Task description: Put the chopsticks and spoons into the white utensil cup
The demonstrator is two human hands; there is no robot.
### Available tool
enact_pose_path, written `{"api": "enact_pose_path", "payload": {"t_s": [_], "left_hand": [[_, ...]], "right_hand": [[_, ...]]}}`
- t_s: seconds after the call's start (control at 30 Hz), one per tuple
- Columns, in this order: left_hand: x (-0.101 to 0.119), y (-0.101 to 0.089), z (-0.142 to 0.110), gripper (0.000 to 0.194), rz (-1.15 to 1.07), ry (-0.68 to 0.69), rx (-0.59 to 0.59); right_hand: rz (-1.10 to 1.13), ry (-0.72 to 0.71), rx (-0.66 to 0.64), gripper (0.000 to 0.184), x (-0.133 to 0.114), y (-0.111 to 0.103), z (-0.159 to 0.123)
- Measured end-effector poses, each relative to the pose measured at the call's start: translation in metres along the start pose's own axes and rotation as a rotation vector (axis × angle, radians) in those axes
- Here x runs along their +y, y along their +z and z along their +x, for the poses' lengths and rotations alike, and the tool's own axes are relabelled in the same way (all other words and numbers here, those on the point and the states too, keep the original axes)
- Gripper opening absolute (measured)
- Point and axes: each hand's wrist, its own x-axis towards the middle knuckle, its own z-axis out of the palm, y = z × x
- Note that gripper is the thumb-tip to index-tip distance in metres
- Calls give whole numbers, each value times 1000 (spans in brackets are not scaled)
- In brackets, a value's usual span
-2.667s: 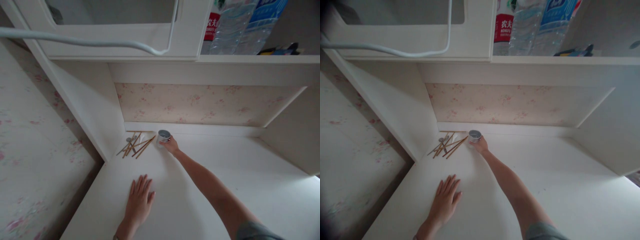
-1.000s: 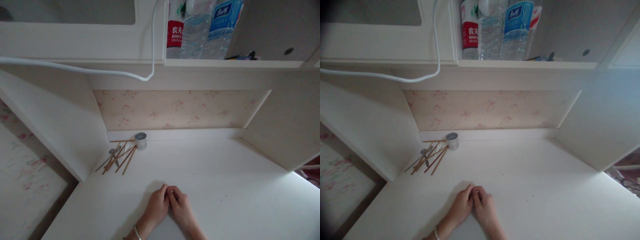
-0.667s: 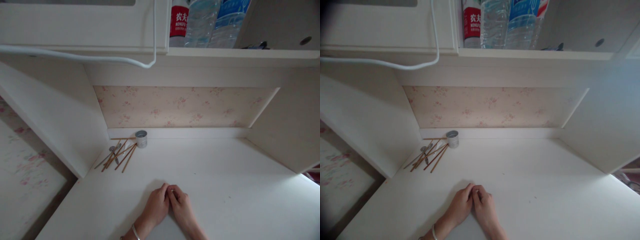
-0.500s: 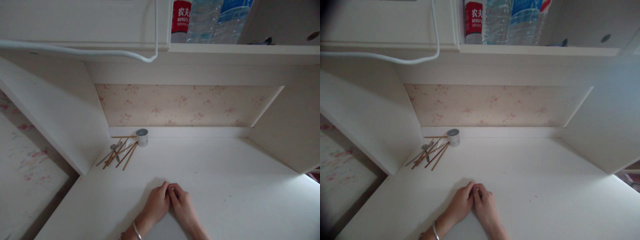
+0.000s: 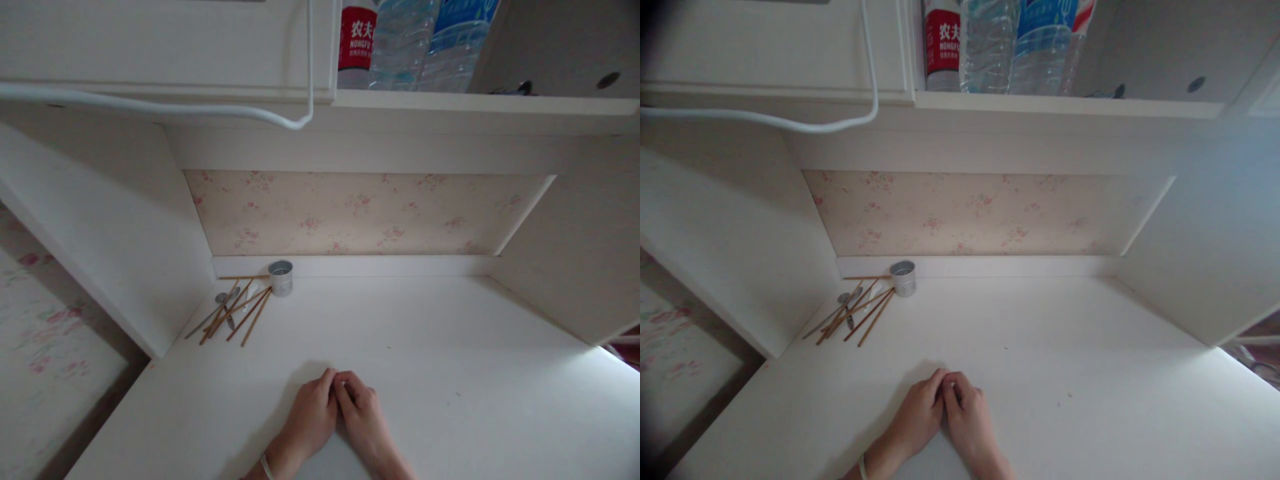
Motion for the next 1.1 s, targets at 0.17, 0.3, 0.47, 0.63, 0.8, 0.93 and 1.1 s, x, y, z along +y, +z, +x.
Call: {"api": "enact_pose_path", "payload": {"t_s": [0.17,0.3,0.47,0.63,0.8,0.93,1.1], "left_hand": [[3,-2,0,25,13,-14,-4],[2,-2,0,25,22,-30,-12],[0,-2,0,27,1,-4,-5],[0,2,-1,28,-10,20,5],[-8,-12,3,23,24,54,183],[-33,-54,20,22,294,30,438],[-73,-119,49,41,718,-218,518]], "right_hand": [[0,5,-2,31,-1,0,0],[0,9,-3,31,-2,0,-1],[-6,9,8,30,-2,0,0],[-5,5,5,29,-2,-1,0],[-47,17,-16,33,1,-1,0],[-73,61,-27,36,7,0,1],[-63,55,-13,41,11,1,6]]}}
